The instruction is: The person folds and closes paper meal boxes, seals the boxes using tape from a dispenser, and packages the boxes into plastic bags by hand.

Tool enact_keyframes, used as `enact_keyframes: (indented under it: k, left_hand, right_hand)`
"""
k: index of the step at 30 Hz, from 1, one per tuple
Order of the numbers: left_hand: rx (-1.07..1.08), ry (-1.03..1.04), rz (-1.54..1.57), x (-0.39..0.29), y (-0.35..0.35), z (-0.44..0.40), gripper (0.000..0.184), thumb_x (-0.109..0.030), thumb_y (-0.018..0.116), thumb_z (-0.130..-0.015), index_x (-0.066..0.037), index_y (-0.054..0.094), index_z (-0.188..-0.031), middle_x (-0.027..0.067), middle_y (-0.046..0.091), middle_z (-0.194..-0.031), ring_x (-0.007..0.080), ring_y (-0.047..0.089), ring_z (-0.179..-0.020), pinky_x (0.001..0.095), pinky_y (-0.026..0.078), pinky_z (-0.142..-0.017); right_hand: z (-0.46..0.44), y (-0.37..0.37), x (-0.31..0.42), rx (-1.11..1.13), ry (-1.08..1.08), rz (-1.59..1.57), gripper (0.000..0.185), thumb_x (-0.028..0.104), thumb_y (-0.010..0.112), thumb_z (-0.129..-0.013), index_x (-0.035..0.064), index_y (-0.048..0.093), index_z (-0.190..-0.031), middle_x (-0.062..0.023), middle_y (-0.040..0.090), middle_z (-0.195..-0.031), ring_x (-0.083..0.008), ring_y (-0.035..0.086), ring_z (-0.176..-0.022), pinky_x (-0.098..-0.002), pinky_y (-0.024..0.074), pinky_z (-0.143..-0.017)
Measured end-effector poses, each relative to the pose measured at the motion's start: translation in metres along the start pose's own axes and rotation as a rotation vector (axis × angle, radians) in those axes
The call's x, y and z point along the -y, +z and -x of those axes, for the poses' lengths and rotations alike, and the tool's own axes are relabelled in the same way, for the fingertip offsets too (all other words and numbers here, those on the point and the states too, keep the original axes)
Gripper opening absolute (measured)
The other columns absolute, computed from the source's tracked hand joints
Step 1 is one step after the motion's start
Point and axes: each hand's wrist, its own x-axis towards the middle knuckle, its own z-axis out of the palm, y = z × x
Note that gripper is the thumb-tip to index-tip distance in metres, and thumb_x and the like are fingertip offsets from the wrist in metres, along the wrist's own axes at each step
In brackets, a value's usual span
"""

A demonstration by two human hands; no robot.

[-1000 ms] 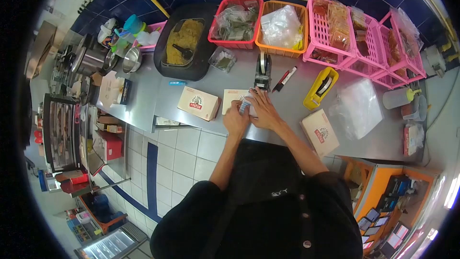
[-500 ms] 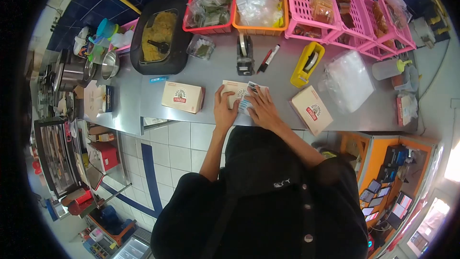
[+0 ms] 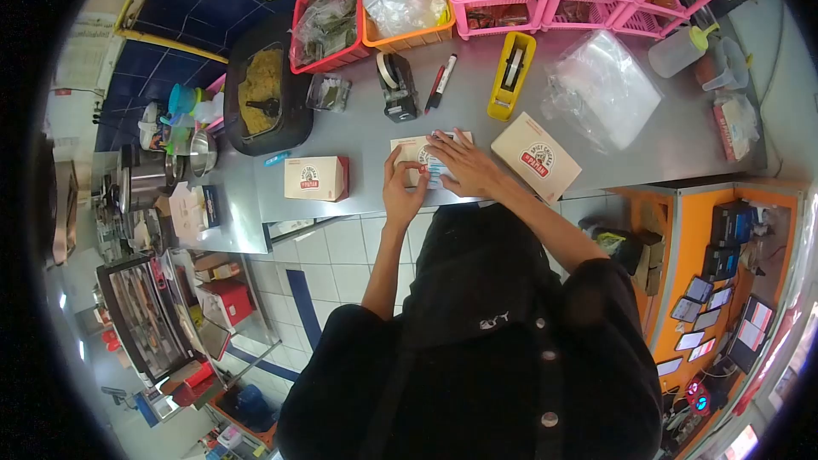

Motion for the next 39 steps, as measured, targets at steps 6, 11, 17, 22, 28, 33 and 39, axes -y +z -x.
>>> enact_keyframes:
  k: [6, 11, 17, 22, 28, 33, 39]
  left_hand:
    - [-0.037, 0.048, -0.163, 0.001, 0.014, 0.007, 0.033, -0.024, 0.079, -0.079, -0.015, 0.064, -0.107, 0.0159, 0.040, -0.155, 0.0517, 0.030, -0.143, 0.0631, 0.028, -0.113]
    - [-0.081, 0.011, -0.172, -0.004, 0.023, 0.009, 0.037, -0.029, 0.077, -0.081, -0.020, 0.064, -0.115, 0.0156, 0.035, -0.158, 0.0540, 0.025, -0.145, 0.0710, 0.021, -0.113]
    - [-0.039, 0.006, -0.328, 0.003, 0.027, 0.014, 0.046, -0.033, 0.073, -0.086, -0.031, 0.065, -0.131, 0.0122, 0.029, -0.163, 0.0525, 0.022, -0.147, 0.0729, 0.017, -0.113]
    - [-0.033, 0.005, -0.377, -0.007, 0.022, 0.014, 0.046, -0.031, 0.073, -0.087, -0.028, 0.064, -0.131, 0.0132, 0.033, -0.161, 0.0485, 0.026, -0.147, 0.0725, 0.018, -0.113]
    - [-0.010, 0.101, 0.199, -0.067, 0.036, -0.051, 0.027, -0.024, 0.070, -0.094, -0.005, 0.069, -0.113, 0.0132, 0.068, -0.120, 0.0267, 0.066, -0.104, 0.0415, 0.051, -0.088]
    - [0.258, -0.040, 0.352, -0.064, 0.139, -0.146, 0.032, -0.031, 0.070, -0.095, -0.002, 0.072, -0.108, 0.0054, 0.072, -0.093, 0.0110, 0.065, -0.071, 0.0262, 0.052, -0.061]
    - [0.571, -0.487, 0.265, -0.101, 0.146, -0.174, 0.028, -0.031, 0.071, -0.093, -0.006, 0.077, -0.105, 0.0019, 0.074, -0.086, 0.0056, 0.055, -0.059, 0.0222, 0.040, -0.050]
  right_hand:
    - [-0.003, 0.006, -0.015, 0.020, -0.067, -0.044, 0.072, 0.028, 0.062, -0.087, -0.0007, 0.038, -0.150, -0.0191, 0.030, -0.161, -0.0312, 0.020, -0.154, -0.0495, 0.0109, -0.127]
    - [-0.009, 0.009, -0.014, -0.019, -0.107, 0.089, 0.070, 0.026, 0.060, -0.088, -0.0013, 0.040, -0.149, -0.0189, 0.031, -0.161, -0.0315, 0.021, -0.153, -0.0515, 0.0124, -0.126]
    - [0.015, 0.024, 0.010, -0.201, 0.017, 0.121, 0.065, 0.026, 0.058, -0.092, -0.0021, 0.042, -0.148, -0.0182, 0.037, -0.158, -0.0319, 0.026, -0.151, -0.0544, 0.0132, -0.125]
    - [0.019, 0.028, 0.014, -0.192, 0.046, 0.063, 0.065, 0.028, 0.057, -0.092, -0.0044, 0.042, -0.147, -0.0192, 0.037, -0.157, -0.0323, 0.026, -0.151, -0.0529, 0.0132, -0.125]
    - [0.024, 0.032, 0.010, -0.185, 0.061, 0.058, 0.065, 0.031, 0.057, -0.092, -0.0066, 0.045, -0.143, -0.0219, 0.042, -0.153, -0.0343, 0.027, -0.150, -0.0522, 0.0116, -0.126]
    - [0.024, 0.029, 0.013, -0.197, 0.055, 0.005, 0.064, 0.032, 0.058, -0.090, -0.0078, 0.047, -0.139, -0.0245, 0.045, -0.148, -0.0386, 0.032, -0.146, -0.0530, 0.0136, -0.125]
    - [0.025, 0.031, 0.012, -0.274, 0.023, 0.064, 0.067, 0.031, 0.060, -0.089, -0.0091, 0.044, -0.141, -0.0256, 0.043, -0.150, -0.0390, 0.029, -0.148, -0.0529, 0.0146, -0.125]
